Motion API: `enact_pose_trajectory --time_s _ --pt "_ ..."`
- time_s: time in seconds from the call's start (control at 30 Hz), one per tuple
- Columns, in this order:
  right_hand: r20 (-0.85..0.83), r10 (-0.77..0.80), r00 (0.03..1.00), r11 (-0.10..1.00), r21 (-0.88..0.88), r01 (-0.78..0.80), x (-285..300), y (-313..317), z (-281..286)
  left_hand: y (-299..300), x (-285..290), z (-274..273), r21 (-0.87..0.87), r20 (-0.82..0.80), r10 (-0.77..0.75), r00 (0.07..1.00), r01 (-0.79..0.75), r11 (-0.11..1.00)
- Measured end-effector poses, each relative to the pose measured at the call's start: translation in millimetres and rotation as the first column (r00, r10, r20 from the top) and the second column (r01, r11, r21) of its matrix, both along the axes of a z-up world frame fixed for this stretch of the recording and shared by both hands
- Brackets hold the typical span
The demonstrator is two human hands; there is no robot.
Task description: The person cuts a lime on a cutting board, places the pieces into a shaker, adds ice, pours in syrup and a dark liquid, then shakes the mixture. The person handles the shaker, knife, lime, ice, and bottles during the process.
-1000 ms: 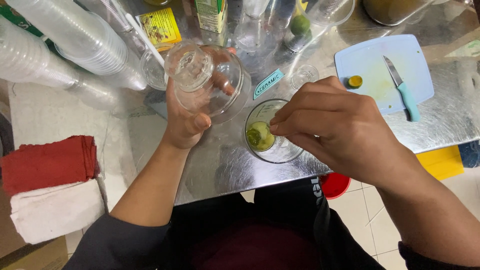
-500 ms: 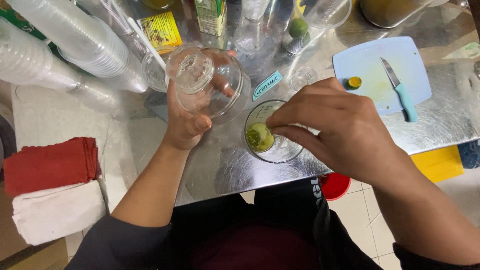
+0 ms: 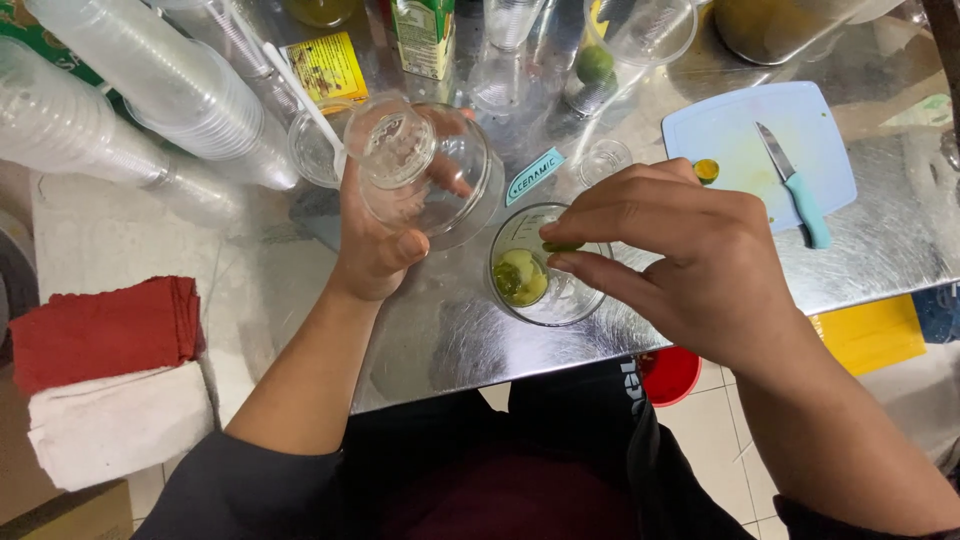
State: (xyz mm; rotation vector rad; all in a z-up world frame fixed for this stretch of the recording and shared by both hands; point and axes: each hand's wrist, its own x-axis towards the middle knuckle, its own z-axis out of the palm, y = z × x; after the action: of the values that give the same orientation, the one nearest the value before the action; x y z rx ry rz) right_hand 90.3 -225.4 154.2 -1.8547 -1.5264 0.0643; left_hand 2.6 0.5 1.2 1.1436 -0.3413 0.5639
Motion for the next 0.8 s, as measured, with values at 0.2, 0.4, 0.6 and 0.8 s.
enact_pose_trajectory --time_s 0.2,0.4,0.6,0.8 --pt "-0.013 -0.020 1.000 1.000 0.021 0.020 0.2 -1.4 -3.7 1.0 0.3 -0.8 0.022 -0.032 0.025 0.999 -0.024 0.999" --pt "0.001 -0.037 0.999 0.999 0.016 0.037 0.3 -2.4 -6.4 0.1 -0.6 -0.1 0.016 -0.056 0.033 0.998 -0.032 0.999" --pt "0.027 -0.078 0.997 0.997 -0.001 0.079 -2.1 0.0 -7.1 -0.2 -2.0 -1.9 -0.001 -0.055 0.003 0.998 -0.003 1.000" --pt "0.033 -0.069 0.997 0.997 -0.038 0.070 -3.2 -0.5 -7.2 -0.2 -0.5 2.7 0.044 -0.035 0.025 0.999 -0.024 0.999"
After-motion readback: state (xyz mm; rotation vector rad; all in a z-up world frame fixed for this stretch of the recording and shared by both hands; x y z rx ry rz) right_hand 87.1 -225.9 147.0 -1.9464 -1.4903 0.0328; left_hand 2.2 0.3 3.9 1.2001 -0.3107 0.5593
